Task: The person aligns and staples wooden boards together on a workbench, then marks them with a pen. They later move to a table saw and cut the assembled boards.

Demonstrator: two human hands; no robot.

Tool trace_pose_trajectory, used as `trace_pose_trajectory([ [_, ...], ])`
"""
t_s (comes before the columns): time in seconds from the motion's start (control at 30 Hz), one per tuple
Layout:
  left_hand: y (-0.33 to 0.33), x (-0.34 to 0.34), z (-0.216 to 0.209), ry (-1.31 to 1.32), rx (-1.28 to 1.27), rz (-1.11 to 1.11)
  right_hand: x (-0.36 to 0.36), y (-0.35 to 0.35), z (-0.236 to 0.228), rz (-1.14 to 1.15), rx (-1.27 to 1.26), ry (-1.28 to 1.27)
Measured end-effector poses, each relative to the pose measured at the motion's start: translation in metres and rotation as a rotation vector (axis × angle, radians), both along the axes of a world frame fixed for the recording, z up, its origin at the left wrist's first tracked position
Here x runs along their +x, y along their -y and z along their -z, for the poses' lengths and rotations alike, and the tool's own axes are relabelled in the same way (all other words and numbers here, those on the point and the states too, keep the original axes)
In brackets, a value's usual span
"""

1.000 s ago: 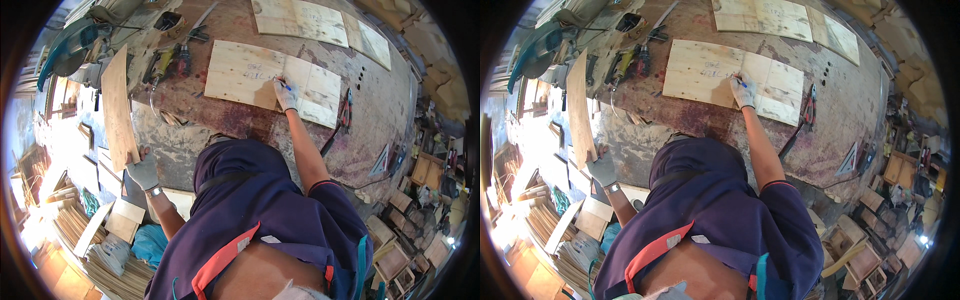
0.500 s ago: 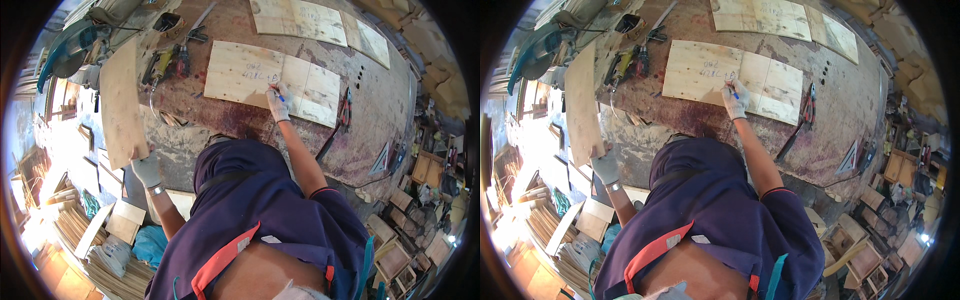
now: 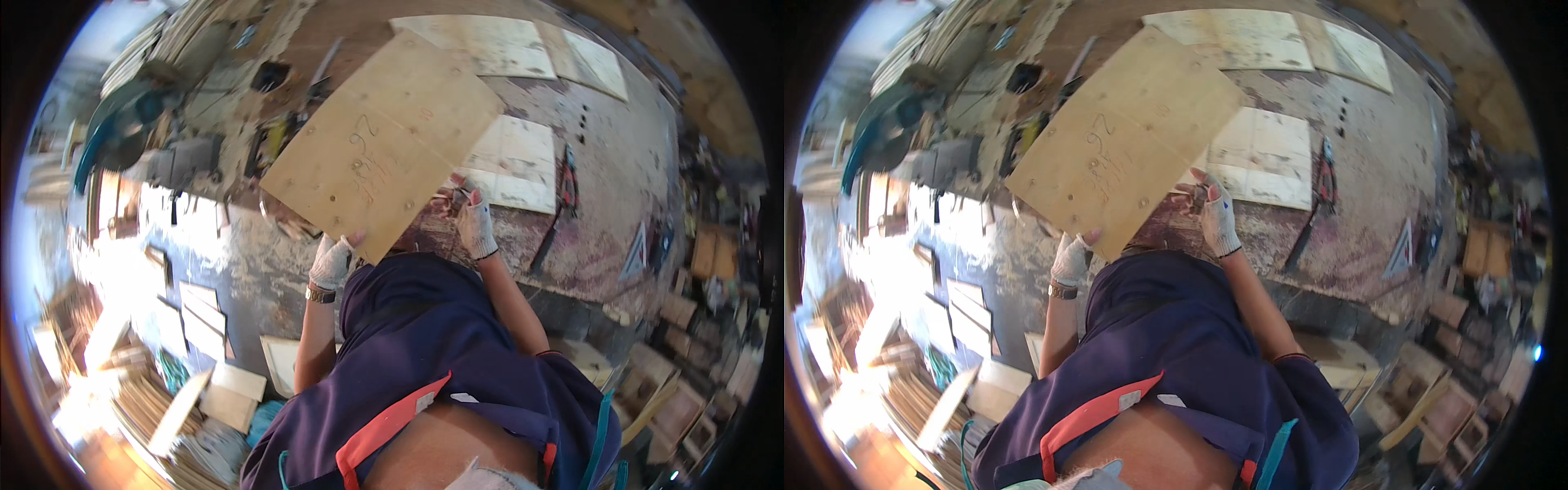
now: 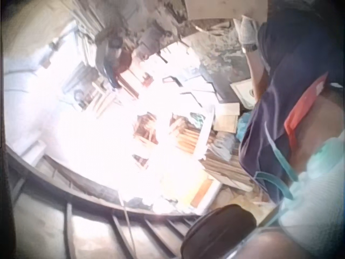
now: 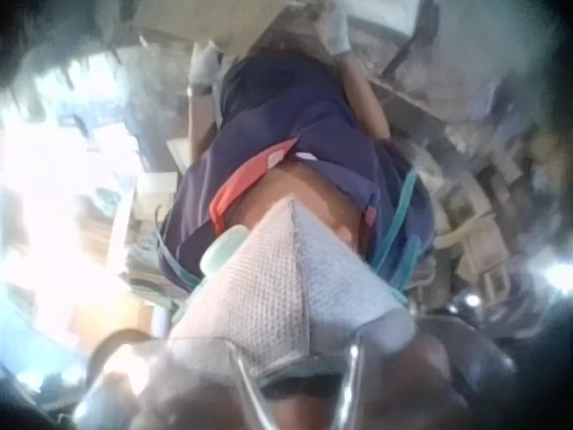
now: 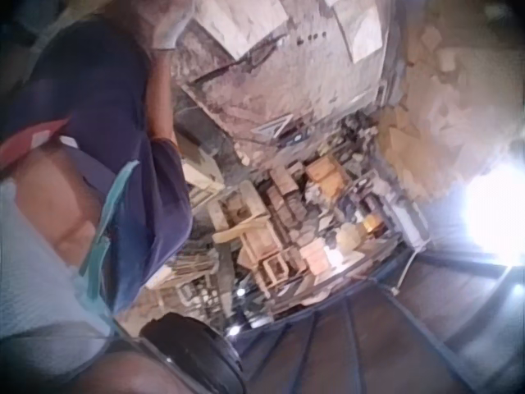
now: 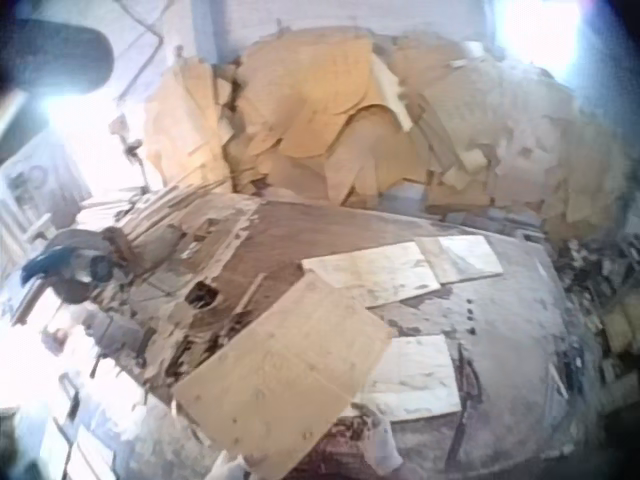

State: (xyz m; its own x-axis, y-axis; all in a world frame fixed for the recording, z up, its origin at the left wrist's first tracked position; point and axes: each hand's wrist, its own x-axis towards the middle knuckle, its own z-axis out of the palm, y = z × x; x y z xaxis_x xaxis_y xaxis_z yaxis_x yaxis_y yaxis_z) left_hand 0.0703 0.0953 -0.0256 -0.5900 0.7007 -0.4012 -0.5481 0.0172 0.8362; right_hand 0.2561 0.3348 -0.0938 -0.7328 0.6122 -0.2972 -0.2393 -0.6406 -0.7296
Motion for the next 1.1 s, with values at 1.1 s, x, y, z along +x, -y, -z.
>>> trace_pose_trajectory([
  [1.1,-0.16,0.362,-0.027,-1.032,0.398,1.654,0.352,0.221,-0.041,1.367,-0.293,-1.302],
])
